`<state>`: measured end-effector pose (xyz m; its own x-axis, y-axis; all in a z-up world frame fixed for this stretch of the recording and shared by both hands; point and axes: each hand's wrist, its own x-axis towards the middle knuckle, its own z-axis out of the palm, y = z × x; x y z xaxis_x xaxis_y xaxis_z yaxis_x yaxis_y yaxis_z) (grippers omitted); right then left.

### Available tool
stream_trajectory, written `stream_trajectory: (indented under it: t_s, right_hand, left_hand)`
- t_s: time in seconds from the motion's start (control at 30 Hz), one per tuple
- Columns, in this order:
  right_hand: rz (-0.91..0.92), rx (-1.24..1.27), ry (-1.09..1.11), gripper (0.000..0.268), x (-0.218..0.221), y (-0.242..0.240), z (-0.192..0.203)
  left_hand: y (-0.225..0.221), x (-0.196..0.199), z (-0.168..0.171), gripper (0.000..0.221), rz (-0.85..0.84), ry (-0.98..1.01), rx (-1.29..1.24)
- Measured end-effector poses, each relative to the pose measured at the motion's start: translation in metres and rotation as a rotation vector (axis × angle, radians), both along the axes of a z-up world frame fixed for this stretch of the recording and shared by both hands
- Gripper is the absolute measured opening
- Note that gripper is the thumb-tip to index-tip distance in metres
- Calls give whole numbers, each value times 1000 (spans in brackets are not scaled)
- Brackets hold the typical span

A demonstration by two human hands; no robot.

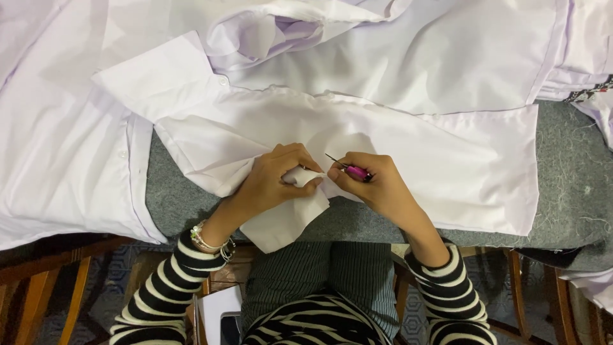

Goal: Folding white shirts and trimming loose threads with a small hand tool on a work table.

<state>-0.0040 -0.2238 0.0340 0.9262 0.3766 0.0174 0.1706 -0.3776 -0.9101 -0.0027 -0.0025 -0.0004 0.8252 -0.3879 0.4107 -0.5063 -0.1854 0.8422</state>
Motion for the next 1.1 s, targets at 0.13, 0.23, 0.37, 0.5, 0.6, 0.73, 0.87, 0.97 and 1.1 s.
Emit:
stream_trajectory:
  t_s: [0.13, 0.23, 0.37, 0.5, 0.6, 0.73, 0.87, 0.97, 1.1]
  right_hand:
    - [-2, 14, 60, 10, 0, -3, -14]
    - [-1, 27, 131, 13, 0, -6, -22]
    - [2, 44, 155, 13, 0, -5, -19]
    - [-13, 53, 109, 14, 1, -3, -12]
    - [8, 39, 43, 20, 4, -3, 15]
    - [35, 16, 23, 31, 7, -14, 15]
    - [102, -96, -24, 32, 7, -11, 32]
    - [138, -185, -42, 32, 4, -11, 34]
    - [132, -160, -35, 31, 3, -17, 18]
  left_hand:
    - [0, 1, 0, 17, 6, -74, 19]
    - [0, 0, 6, 19, 15, -63, -18]
    - [-1, 1, 6, 14, 11, -92, -9]
    - [-1, 3, 0, 13, 30, -99, 7]
    - [-1, 3, -2, 12, 16, -69, 3]
    - [-1, 4, -4, 11, 15, -74, -4]
    - [-1, 6, -4, 12, 30, -89, -5]
    - [0, 6, -6, 12, 29, -78, -32]
    - [2, 7, -6, 14, 14, -54, -67]
